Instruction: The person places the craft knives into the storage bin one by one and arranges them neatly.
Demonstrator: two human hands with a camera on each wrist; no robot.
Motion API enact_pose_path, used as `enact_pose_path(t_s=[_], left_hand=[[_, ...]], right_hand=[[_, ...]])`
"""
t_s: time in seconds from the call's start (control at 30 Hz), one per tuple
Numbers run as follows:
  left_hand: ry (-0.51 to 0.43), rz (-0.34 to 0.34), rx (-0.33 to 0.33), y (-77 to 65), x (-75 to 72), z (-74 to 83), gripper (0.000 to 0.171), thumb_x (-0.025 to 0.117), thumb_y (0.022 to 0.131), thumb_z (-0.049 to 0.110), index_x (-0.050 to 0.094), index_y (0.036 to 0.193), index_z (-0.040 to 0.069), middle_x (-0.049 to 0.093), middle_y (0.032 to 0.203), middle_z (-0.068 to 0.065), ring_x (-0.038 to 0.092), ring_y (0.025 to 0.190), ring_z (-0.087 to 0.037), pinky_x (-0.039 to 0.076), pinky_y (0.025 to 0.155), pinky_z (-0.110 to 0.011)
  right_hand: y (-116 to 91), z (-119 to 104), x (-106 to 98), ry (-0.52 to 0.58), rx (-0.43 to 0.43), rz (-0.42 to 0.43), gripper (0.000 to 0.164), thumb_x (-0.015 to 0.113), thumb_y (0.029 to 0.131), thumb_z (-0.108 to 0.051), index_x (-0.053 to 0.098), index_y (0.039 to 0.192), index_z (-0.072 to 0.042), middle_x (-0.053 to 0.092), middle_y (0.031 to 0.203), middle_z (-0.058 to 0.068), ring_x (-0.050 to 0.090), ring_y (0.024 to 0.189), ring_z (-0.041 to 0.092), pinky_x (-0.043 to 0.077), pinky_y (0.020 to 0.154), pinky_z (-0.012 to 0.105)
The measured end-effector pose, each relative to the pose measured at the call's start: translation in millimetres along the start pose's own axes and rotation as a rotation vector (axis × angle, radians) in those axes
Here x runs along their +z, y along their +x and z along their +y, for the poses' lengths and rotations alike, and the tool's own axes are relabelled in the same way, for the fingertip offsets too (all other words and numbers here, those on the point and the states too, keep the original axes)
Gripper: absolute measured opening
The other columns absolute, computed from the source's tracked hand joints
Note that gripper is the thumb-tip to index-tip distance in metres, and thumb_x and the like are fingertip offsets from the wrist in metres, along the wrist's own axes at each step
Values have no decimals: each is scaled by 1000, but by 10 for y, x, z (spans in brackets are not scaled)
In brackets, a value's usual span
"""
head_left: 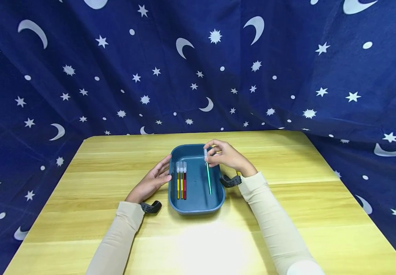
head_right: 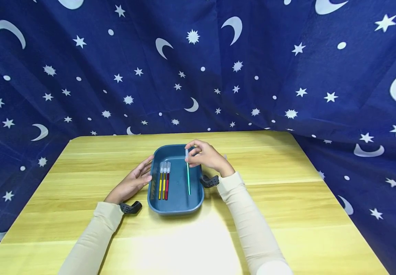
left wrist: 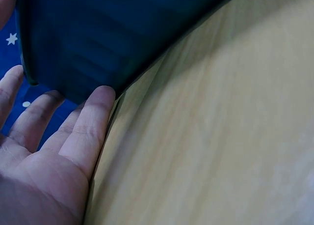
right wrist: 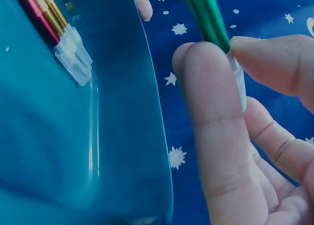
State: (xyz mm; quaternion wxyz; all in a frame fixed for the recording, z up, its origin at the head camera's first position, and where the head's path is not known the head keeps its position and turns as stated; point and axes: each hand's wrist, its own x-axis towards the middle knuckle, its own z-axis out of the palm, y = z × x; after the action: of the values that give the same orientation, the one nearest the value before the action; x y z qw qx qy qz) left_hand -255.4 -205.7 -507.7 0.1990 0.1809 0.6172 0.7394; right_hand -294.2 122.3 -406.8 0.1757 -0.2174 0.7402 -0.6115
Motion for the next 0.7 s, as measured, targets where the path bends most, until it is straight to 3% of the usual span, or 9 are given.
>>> enact_pose_path(t_s=[0.2,0.43,0.7], left_hand=[[2,-2,-2,2,2,7,82,56,111,1,9,176,17,10,180,-18,16,164,-44,46,114,-24],[1,-4,-10,-3,6,22,83,57,111,3,9,176,19,9,181,-17,16,164,-43,46,113,-23],[5,-2,-11,-2,0,12,84,59,111,5,9,176,19,9,181,-17,16,164,-44,46,113,-23]], right_hand=[[82,-12,61,-4,23,-23,42,69,98,8,52,135,15,70,98,11,75,80,14,67,83,42],[176,4,139,-9,45,-52,40,66,100,8,51,136,16,71,97,12,75,85,16,63,92,56],[270,9,243,-42,97,-55,40,63,102,8,48,138,19,70,96,14,75,86,17,63,93,53]])
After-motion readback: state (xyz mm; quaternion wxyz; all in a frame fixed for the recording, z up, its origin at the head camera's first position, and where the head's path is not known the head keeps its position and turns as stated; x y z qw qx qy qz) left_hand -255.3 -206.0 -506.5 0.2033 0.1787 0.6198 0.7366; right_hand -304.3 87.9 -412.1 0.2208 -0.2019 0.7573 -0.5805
